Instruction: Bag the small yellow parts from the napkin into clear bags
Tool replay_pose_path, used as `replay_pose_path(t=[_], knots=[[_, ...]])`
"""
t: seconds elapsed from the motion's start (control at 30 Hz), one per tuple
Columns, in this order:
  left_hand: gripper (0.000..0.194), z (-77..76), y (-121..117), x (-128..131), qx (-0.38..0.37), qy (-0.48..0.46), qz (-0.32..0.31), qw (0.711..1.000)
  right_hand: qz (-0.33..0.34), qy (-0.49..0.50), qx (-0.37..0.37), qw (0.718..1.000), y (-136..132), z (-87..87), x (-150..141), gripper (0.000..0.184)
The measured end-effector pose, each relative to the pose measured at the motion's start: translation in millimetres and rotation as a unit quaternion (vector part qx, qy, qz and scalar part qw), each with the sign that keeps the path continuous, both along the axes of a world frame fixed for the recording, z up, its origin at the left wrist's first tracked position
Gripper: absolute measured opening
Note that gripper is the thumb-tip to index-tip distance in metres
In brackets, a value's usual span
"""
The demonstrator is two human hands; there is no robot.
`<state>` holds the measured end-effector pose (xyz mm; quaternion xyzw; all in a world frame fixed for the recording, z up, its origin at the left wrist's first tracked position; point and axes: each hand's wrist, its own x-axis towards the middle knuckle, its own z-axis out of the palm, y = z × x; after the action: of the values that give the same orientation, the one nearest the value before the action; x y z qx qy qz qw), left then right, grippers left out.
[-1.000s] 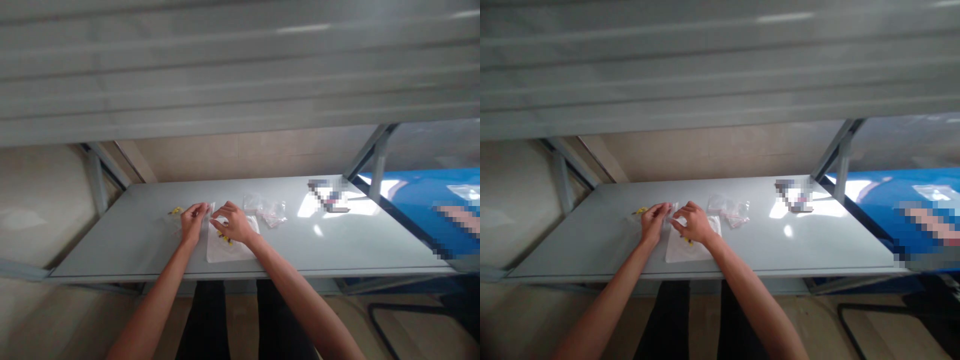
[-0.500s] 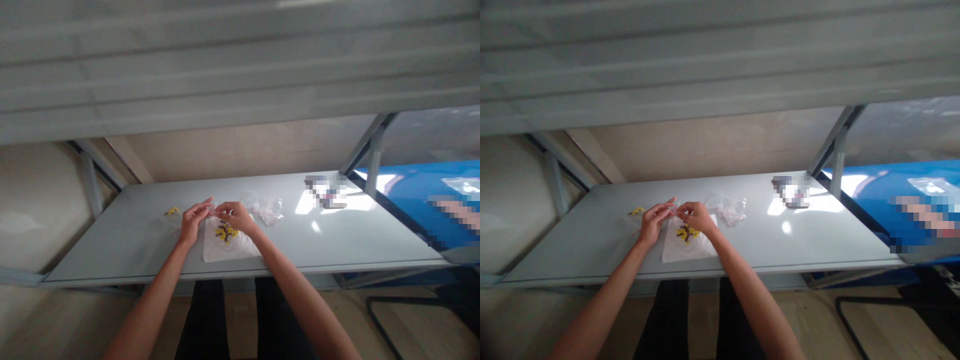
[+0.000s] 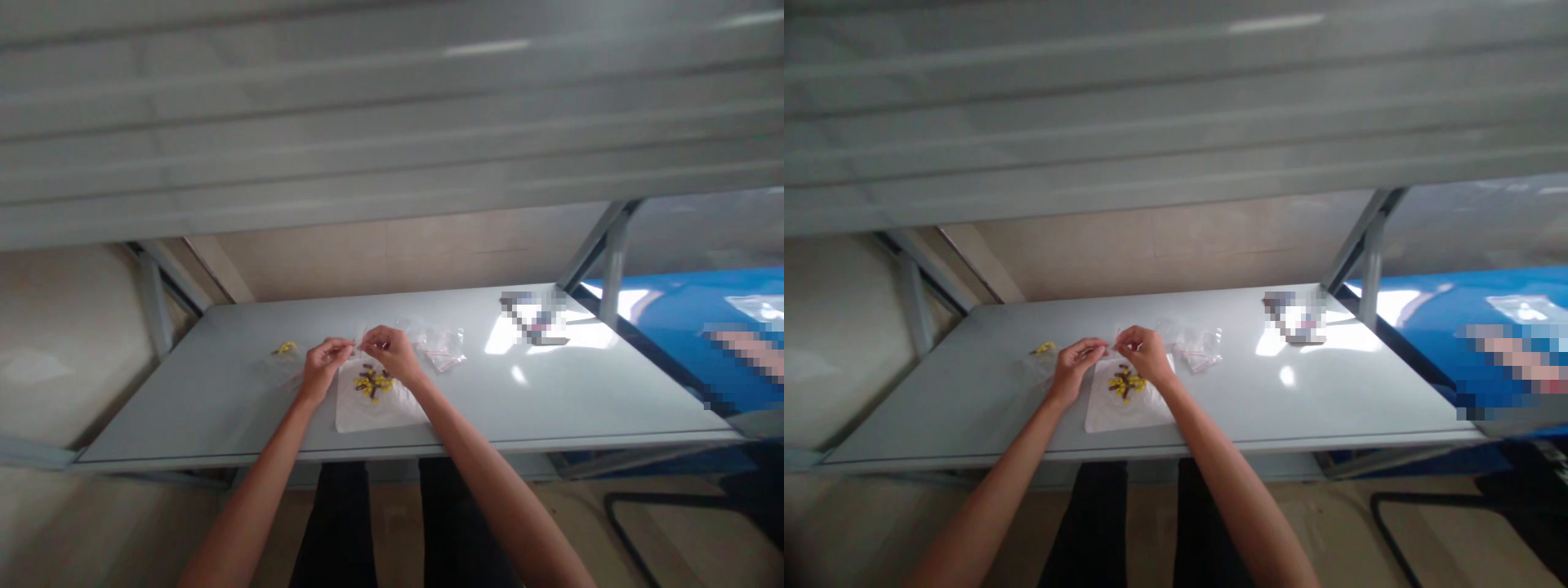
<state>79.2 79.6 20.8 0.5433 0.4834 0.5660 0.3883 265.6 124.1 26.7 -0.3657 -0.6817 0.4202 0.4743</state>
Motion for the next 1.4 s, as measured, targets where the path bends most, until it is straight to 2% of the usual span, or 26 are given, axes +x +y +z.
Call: replay_pose_path(t=[0.1,0.3,0.53,0.73,0.8,0.9,1.0,1.1,1.2,1.27,1.33,1.4], knots=[[0.029,1.4,-1,2,-0.002,0.037,-0.002,0.999,0.006,0.010,-0.018,1.000,0,-1.0,1,0.019],[0.029,1.8,-1,7,0.031,0.109,0.013,0.993,0.021,0.000,-0.020,1.000,-3,-1.5,0,0.021],[0.028,0.4,1,8,0.014,0.130,0.001,0.991,0.047,-0.091,0.077,0.992,-5,-2.8,-2,0.018],[0.028,5.6,-4,10,0.015,0.161,-0.010,0.987,0.038,-0.172,0.134,0.975,-8,2.0,-2,0.021],[0.025,6.5,-5,10,0.021,0.180,0.011,0.983,0.024,-0.198,0.151,0.968,-10,2.4,-4,0.020],[0.020,6.2,-6,10,0.036,0.195,0.092,0.976,-0.015,-0.214,0.167,0.962,-12,2.0,-6,0.020],[0.019,5.4,-6,11,0.049,0.195,0.145,0.969,-0.054,-0.205,0.155,0.965,-16,3.1,-6,0.018],[0.016,6.2,-8,13,0.085,0.208,0.090,0.970,-0.085,-0.184,0.105,0.974,-17,4.9,-5,0.003],[0.017,8.5,-10,15,0.123,0.230,0.018,0.965,-0.092,-0.160,0.066,0.981,-15,4.2,-4,0.026],[0.019,9.8,-11,16,0.130,0.230,-0.006,0.965,-0.087,-0.137,0.058,0.985,-11,2.4,-2,0.027],[0.021,9.4,-9,15,0.128,0.206,0.005,0.970,-0.066,-0.090,0.052,0.992,-7,1.0,0,0.025],[0.024,6.4,-5,13,0.113,0.157,0.049,0.980,-0.028,-0.028,0.042,0.998,-3,1.2,3,0.022]])
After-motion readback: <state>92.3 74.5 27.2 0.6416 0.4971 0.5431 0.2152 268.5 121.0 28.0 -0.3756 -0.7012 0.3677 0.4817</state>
